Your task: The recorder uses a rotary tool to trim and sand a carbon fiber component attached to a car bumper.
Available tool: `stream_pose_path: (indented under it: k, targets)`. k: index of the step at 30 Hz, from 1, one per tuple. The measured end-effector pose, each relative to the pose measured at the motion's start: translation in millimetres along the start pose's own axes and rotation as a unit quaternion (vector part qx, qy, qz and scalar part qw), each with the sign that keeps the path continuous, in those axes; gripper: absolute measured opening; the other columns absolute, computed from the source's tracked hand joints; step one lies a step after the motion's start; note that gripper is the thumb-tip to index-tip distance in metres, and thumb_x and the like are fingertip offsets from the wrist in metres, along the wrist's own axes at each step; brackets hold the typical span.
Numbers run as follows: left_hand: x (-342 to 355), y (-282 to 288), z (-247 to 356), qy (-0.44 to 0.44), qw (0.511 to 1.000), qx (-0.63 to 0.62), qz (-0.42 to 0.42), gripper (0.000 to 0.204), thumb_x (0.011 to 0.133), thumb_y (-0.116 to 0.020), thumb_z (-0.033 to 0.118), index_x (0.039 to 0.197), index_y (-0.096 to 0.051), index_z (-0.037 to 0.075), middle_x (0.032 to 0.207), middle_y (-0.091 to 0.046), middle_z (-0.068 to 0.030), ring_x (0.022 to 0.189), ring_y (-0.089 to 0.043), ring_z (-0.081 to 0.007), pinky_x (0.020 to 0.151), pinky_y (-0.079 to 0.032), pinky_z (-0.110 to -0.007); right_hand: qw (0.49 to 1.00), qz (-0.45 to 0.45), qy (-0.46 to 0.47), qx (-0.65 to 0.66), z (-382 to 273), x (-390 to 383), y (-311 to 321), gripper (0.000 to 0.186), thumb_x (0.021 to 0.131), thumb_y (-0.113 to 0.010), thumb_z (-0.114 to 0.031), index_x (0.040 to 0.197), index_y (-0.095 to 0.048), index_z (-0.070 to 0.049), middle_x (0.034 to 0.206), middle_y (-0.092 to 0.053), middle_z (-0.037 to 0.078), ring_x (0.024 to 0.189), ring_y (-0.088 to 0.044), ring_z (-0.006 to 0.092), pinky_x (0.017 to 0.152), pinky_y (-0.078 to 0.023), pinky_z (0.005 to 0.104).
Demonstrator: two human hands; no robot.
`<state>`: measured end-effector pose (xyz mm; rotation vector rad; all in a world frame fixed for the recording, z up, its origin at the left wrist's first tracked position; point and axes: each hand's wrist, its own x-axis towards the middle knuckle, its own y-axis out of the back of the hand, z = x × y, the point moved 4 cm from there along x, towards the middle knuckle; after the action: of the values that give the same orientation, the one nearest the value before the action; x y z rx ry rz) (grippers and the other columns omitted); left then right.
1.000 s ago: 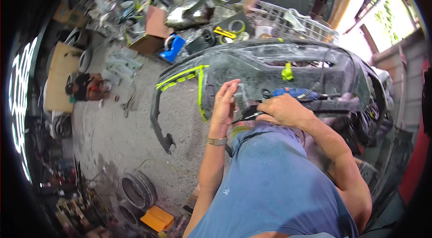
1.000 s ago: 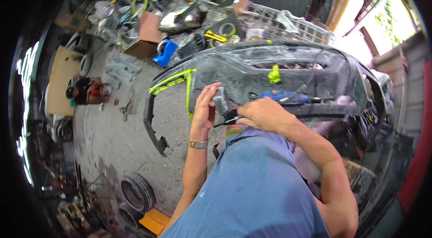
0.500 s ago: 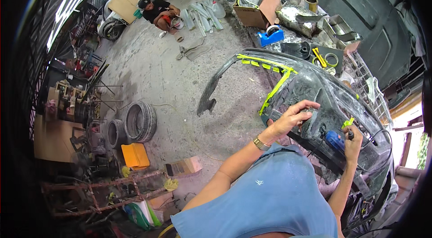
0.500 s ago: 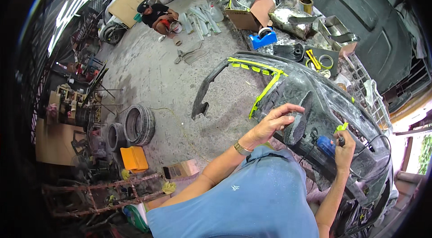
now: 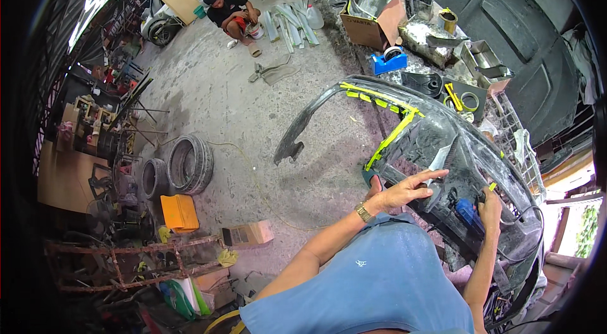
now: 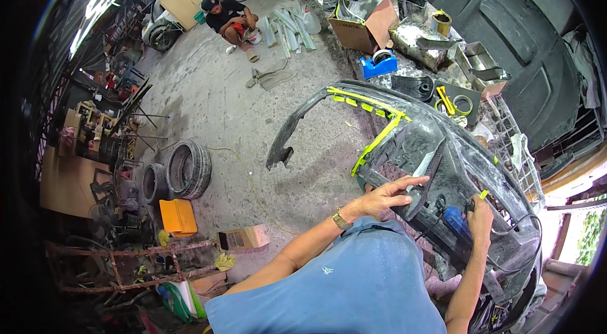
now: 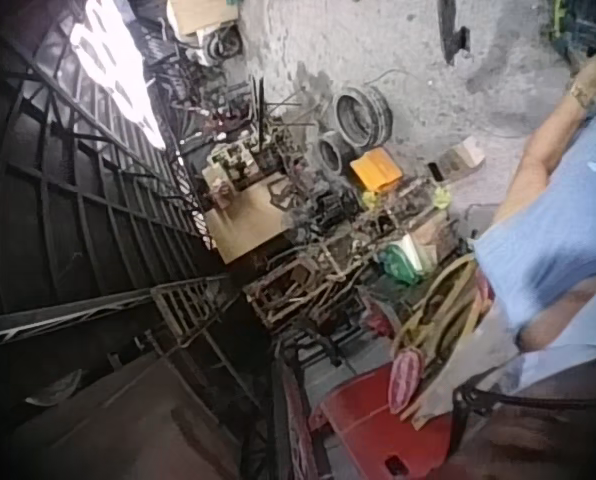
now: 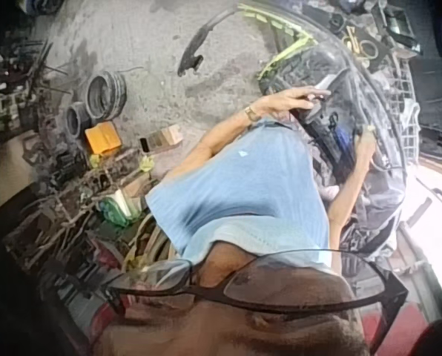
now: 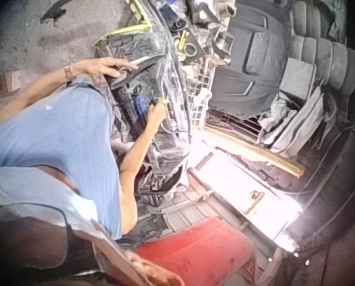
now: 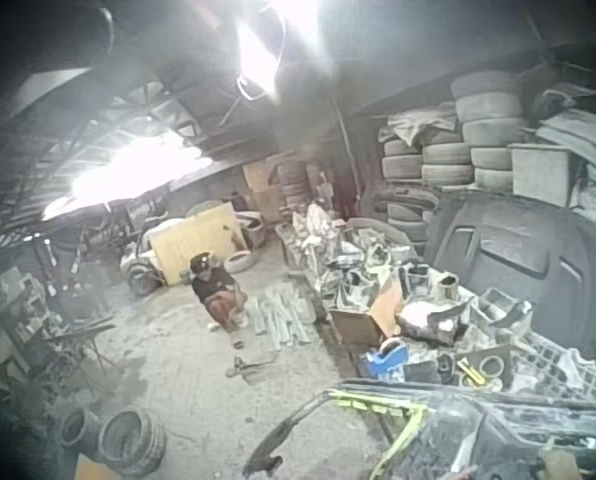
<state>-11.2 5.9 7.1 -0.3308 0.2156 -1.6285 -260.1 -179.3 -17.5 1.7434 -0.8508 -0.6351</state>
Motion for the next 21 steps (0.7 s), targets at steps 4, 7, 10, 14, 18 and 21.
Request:
stream_pose_path:
  k: [4,7,10,14,18,21]
  targets:
    - [3.5,-1.2,-16.5,-0.026,0.998,0.057,-0.022,0.064,0.096,-0.059,0.024,0.152,-0.033,0.009,0.157,-0.032,-0.0068,0.144,-0.028,-0.0213,0.119,-0.016,-0.038,0.999,-0.003,-0.045,0.025,3.2,-21.8,14.1,0.05,0.07,-0.06,0.009,0.116,-0.062,-0.009,0.104,-0.067,0.022,0.103,-0.062,0.0406,0.088,-0.047,0.0471]
    - [3.1,11.7,-44.6,0.03,0.996,-0.086,0.013,0.069,0.091,-0.063,0.011,0.153,-0.032,0.012,0.161,-0.024,-0.0022,0.145,-0.024,-0.0188,0.114,-0.032,-0.039,0.994,0.035,-0.085,0.057,8.0,-34.9,22.2,0.052,0.074,-0.062,0.004,0.124,-0.06,-0.01,0.113,-0.066,0.022,0.108,-0.061,0.0405,0.092,-0.046,0.0459]
    - [-13.3,28.3,-46.1,0.087,0.985,-0.09,0.12,0.086,0.082,-0.066,0.002,0.156,-0.025,0.016,0.157,-0.028,-0.0038,0.13,-0.043,-0.0155,0.103,-0.041,-0.03,0.993,0.038,-0.087,0.074,-7.8,-28.0,37.6,0.054,0.07,-0.061,0.005,0.122,-0.06,-0.009,0.112,-0.066,0.019,0.107,-0.062,0.0384,0.09,-0.048,0.0448]
    - [-19.2,28.5,-39.8,0.068,0.953,-0.247,0.164,0.093,0.076,-0.061,-0.006,0.156,-0.02,0.016,0.14,-0.043,-0.0054,0.113,-0.056,-0.0135,0.086,-0.053,-0.027,0.991,0.067,-0.052,0.104,-2.7,-38.3,44.5,0.051,0.069,-0.06,0.007,0.118,-0.059,-0.009,0.116,-0.065,0.015,0.107,-0.063,0.0343,0.09,-0.051,0.0404]
    - [-19.2,34.7,-59.2,0.076,0.938,-0.276,0.196,0.09,0.072,-0.061,-0.006,0.154,-0.027,0.011,0.143,-0.045,-0.0066,0.123,-0.053,-0.0175,0.099,-0.049,-0.031,0.992,0.06,-0.074,0.083,12.6,-66.3,40.8,0.043,0.071,-0.064,0.004,0.111,-0.059,-0.008,0.104,-0.063,0.012,0.099,-0.064,0.034,0.084,-0.052,0.0418]
    - [-18.2,34.9,-70.7,0.105,0.943,-0.274,0.159,0.09,0.074,-0.064,-0.004,0.154,-0.025,0.009,0.147,-0.037,-0.0071,0.133,-0.041,-0.0226,0.112,-0.038,-0.04,0.996,0.02,-0.072,0.053,12.7,-81.2,33.8,0.039,0.074,-0.068,-0.001,0.11,-0.058,-0.009,0.101,-0.058,0.011,0.094,-0.064,0.0347,0.08,-0.052,0.0437]
